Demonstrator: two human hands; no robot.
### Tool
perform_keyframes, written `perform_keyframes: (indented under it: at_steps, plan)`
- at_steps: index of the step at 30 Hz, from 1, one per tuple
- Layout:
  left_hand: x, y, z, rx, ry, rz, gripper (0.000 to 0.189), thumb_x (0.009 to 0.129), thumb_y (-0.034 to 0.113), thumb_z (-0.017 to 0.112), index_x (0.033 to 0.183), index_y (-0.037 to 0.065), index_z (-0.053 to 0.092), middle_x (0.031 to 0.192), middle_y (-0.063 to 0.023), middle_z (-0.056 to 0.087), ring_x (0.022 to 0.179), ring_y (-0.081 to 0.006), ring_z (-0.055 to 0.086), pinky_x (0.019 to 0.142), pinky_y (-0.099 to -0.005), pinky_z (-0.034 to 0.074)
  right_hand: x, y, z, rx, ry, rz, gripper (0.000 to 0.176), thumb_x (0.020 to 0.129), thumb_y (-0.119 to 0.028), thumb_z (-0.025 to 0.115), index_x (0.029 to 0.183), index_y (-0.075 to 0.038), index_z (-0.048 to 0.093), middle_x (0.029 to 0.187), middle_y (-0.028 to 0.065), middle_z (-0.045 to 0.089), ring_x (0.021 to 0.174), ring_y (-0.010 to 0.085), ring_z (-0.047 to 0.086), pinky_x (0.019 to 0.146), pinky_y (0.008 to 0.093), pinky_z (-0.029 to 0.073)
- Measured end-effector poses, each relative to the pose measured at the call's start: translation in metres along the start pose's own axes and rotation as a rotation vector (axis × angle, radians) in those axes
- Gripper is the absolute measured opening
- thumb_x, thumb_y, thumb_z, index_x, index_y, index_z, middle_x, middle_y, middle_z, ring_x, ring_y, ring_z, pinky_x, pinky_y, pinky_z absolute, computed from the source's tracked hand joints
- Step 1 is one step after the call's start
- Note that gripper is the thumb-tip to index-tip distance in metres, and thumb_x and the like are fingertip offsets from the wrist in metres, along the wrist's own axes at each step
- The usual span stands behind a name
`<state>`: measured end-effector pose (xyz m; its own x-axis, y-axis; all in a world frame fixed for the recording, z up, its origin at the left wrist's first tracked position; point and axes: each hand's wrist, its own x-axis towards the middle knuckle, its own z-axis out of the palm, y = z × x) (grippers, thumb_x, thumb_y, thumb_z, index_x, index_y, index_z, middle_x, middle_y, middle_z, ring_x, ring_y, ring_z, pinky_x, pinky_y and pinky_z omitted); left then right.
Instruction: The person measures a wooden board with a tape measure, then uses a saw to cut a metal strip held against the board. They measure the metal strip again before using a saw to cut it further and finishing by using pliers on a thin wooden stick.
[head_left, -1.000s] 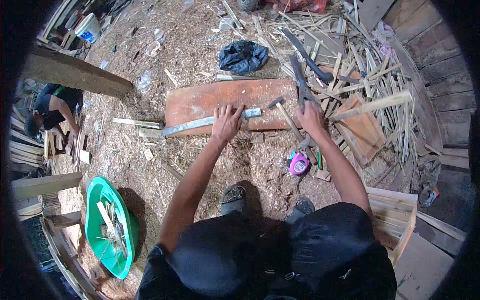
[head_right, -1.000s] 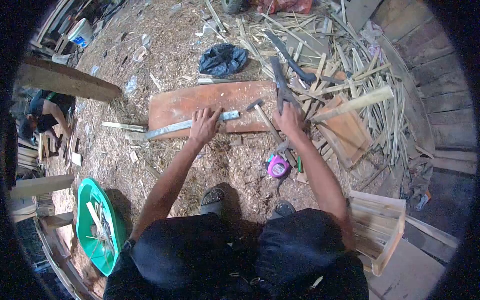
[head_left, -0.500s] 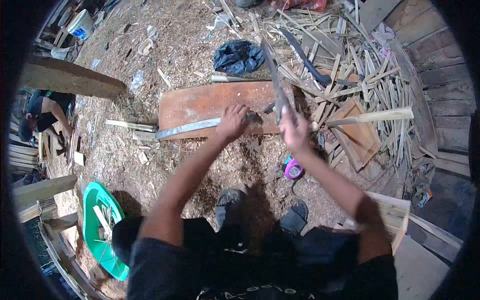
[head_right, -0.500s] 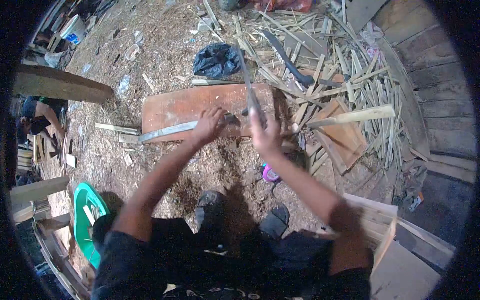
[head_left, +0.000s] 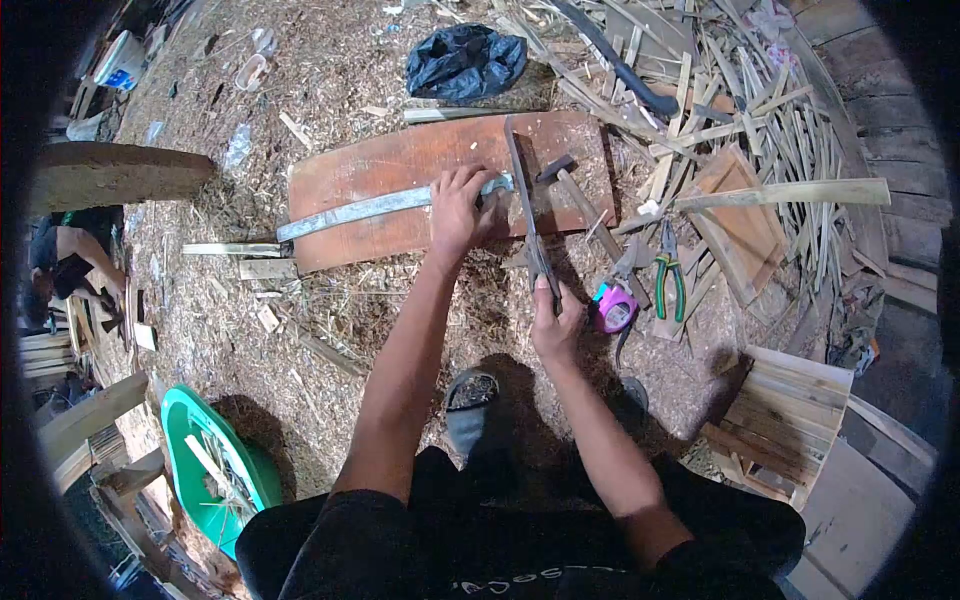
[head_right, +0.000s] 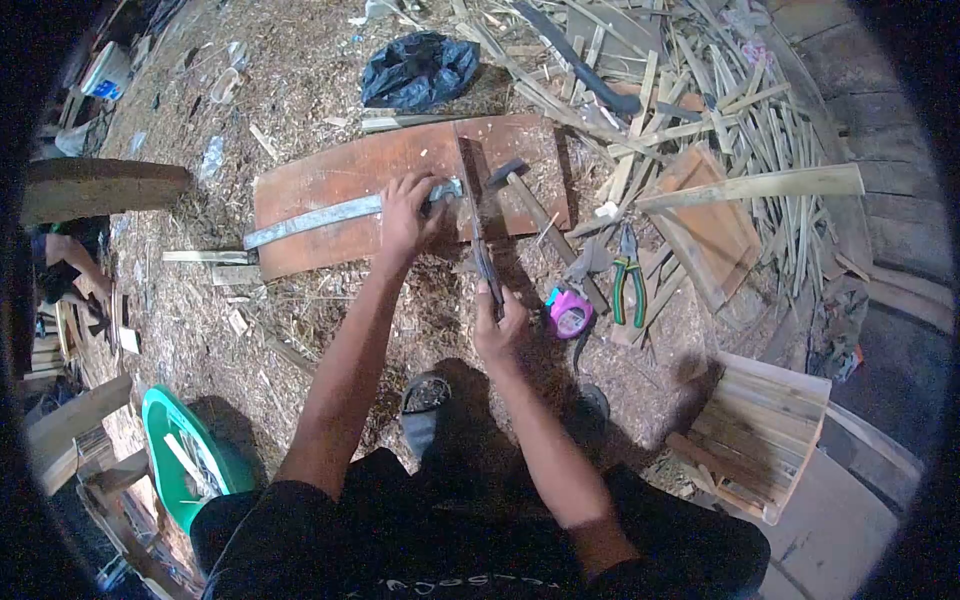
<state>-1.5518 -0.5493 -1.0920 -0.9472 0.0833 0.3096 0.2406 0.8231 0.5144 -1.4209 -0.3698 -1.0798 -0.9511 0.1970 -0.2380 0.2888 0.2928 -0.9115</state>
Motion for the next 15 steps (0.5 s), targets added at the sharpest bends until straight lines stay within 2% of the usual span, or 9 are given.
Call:
perform_keyframes:
  at_steps: [2, 5, 6, 9, 12, 15]
  plan:
    - [0.002, -0.001, 0.002, 0.004, -0.003, 0.009, 0.030, 0.079, 0.017, 0.067, 0.109, 0.014, 0.066, 0.115, -0.0068, 0.061, 0.107, -0.0308, 0.053, 0.090, -0.0433, 0.039, -0.003, 0.006, 0.003, 0.054, -0.005, 0.017, 0.041, 0.094, -0.037, 0.056, 0.073, -0.001, 0.058, 0.067, 0.0192, 0.058, 0.065, 0.0373, 0.057, 0.062, 0.0453, 0.040]
    - [0.000, -0.007, 0.006, -0.040, -0.007, 0.019, 0.027, 0.078, 0.013, 0.066, 0.105, 0.012, 0.068, 0.117, -0.0068, 0.061, 0.108, -0.0293, 0.053, 0.092, -0.0435, 0.038, -0.006, 0.018, 0.012, -0.062, 0.055, -0.047, 0.038, 0.093, -0.033, 0.058, 0.073, -0.002, 0.058, 0.062, 0.0153, 0.056, 0.059, 0.0332, 0.055, 0.059, 0.0437, 0.040]
    - [-0.001, -0.008, 0.007, -0.051, -0.015, 0.021, 0.027, 0.077, 0.012, 0.066, 0.104, 0.013, 0.068, 0.118, -0.0066, 0.060, 0.109, -0.0293, 0.052, 0.093, -0.0437, 0.038, -0.008, 0.018, 0.013, 0.013, 0.051, -0.042, 0.035, 0.093, -0.031, 0.059, 0.073, -0.002, 0.057, 0.058, 0.0114, 0.053, 0.054, 0.0268, 0.052, 0.055, 0.0410, 0.039]
    - [-0.002, -0.011, 0.005, -0.070, -0.031, 0.040, 0.030, 0.076, 0.008, 0.066, 0.106, 0.013, 0.068, 0.120, -0.0061, 0.059, 0.111, -0.0299, 0.051, 0.095, -0.0442, 0.037, -0.015, 0.009, 0.019, 0.124, 0.100, -0.078, 0.034, 0.093, -0.029, 0.061, 0.074, 0.000, 0.057, 0.058, 0.0103, 0.054, 0.054, 0.0231, 0.052, 0.053, 0.0387, 0.039]
    - [-0.002, -0.014, 0.004, -0.070, -0.039, 0.055, 0.034, 0.074, 0.007, 0.067, 0.108, 0.012, 0.066, 0.120, -0.0063, 0.059, 0.112, -0.0311, 0.051, 0.096, -0.0446, 0.037, -0.018, -0.001, 0.012, 0.131, 0.029, -0.043, 0.034, 0.093, -0.027, 0.060, 0.074, 0.000, 0.057, 0.060, 0.0099, 0.055, 0.054, 0.0207, 0.052, 0.052, 0.0369, 0.039]
    - [-0.003, -0.015, 0.003, -0.091, -0.050, 0.051, 0.037, 0.072, 0.006, 0.067, 0.108, 0.012, 0.065, 0.120, -0.0066, 0.059, 0.112, -0.0315, 0.051, 0.096, -0.0450, 0.037, -0.018, 0.001, 0.016, 0.161, 0.077, -0.096, 0.033, 0.093, -0.026, 0.060, 0.074, 0.000, 0.056, 0.059, 0.0070, 0.053, 0.054, 0.0154, 0.050, 0.051, 0.0338, 0.038]
